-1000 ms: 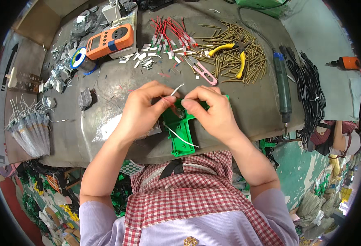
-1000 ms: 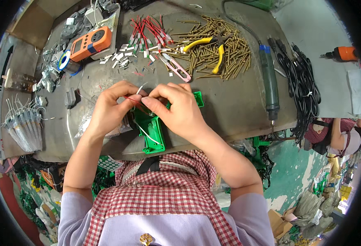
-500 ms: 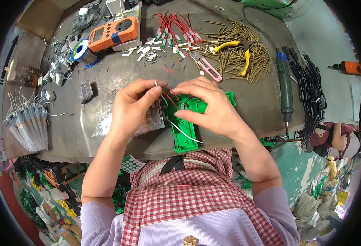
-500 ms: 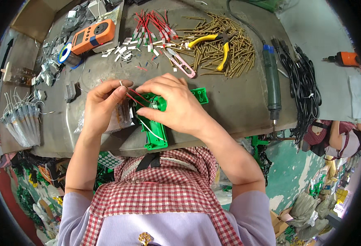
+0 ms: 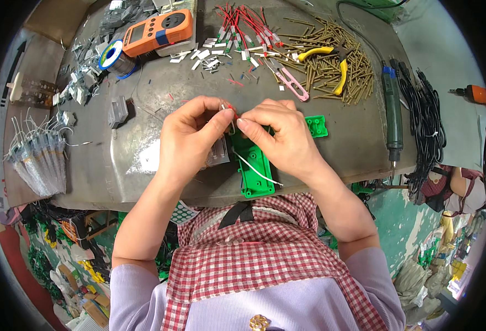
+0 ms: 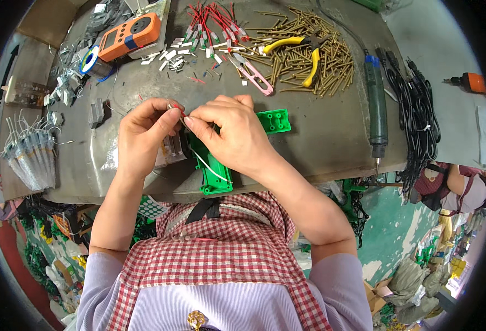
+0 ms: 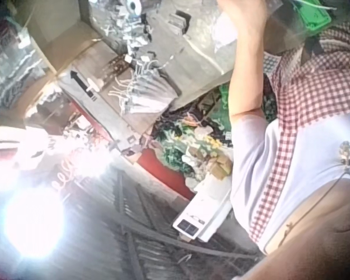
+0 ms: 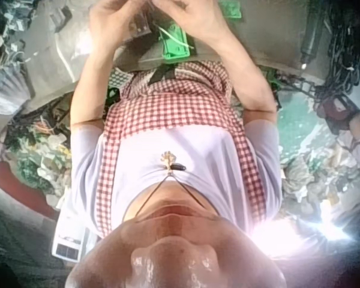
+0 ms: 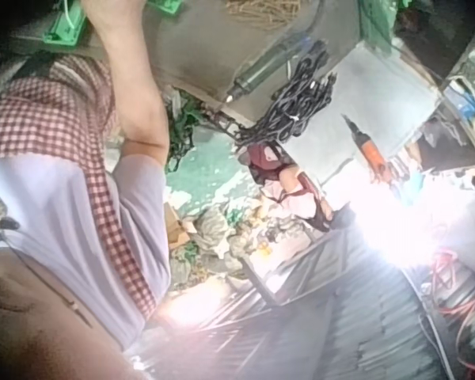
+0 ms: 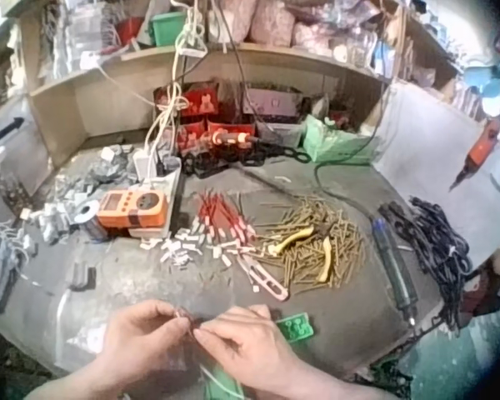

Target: The person assembles a handheld power tool by wiring components into the plastic casing, soldering connections with a soldering iron, closing the housing cover, and driving screws with an electric screwdriver.

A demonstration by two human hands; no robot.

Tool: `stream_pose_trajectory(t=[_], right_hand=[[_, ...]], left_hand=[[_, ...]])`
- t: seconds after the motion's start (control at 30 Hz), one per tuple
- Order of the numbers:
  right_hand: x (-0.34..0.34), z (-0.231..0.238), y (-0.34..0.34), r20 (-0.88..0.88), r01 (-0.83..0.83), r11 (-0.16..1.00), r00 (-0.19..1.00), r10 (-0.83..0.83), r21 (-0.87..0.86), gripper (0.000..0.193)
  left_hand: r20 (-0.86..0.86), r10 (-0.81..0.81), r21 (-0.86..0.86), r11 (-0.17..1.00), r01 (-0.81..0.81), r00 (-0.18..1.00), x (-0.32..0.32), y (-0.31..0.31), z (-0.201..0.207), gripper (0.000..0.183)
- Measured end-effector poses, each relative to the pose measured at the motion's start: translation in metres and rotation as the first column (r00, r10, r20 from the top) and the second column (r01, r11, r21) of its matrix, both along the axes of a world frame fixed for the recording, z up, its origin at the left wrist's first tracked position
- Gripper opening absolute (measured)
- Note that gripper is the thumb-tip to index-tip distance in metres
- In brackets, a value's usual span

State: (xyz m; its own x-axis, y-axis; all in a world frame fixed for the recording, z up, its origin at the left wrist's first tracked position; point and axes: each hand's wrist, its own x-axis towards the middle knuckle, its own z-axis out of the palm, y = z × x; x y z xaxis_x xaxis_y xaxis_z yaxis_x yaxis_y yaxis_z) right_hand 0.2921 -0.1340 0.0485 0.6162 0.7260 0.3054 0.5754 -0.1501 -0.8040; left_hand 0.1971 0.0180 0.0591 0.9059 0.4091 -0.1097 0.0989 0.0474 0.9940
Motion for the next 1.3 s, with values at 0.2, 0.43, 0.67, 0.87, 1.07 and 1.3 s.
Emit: stream_pose_trajectory(t=[0.2, 0.43, 0.67, 0.87, 1.07, 1.3], right_hand=[[0.002, 0.002, -0.001, 0.022, -0.012, 0.999, 1.0, 0.011, 0.036, 0.016], [0.005, 0.002, 0.001, 0.024, -0.033, 0.999, 0.999, 0.032, 0.028, 0.018], [0.003, 0.001, 0.0, 0.052, -0.046, 0.999, 0.998, 0.045, 0.018, 0.017], [0.002, 0.003, 0.007, 0.083, 0.005, 0.999, 0.996, -0.01, 0.049, 0.014], [0.015, -0.003, 0.012, -0.281, -0.131, 0.982, 0.946, 0.165, 0.134, 0.016], [0.027, 0.007, 0.009, -0.521, -0.334, 0.943, 0.804, 0.288, 0.006, 0.018]], left_hand=[[0.028, -0.013, 0.0, 1.0, 0.013, 1.0, 0.002, 0.0, -0.001, 0.014], [0.023, -0.011, -0.005, 1.0, 0.011, 1.0, 0.006, -0.004, 0.005, 0.016], [0.03, -0.044, 0.003, 0.999, 0.044, 0.999, 0.004, -0.001, 0.005, 0.009], [0.017, -0.044, -0.026, 0.999, 0.045, 0.999, 0.002, 0.006, 0.001, 0.006], [0.388, -0.339, 0.899, 0.346, -0.269, 0.857, 0.009, 0.031, 0.014, 0.032], [0.217, -0.605, 0.962, 0.0, -0.272, 0.766, 0.013, 0.049, 0.024, 0.03]])
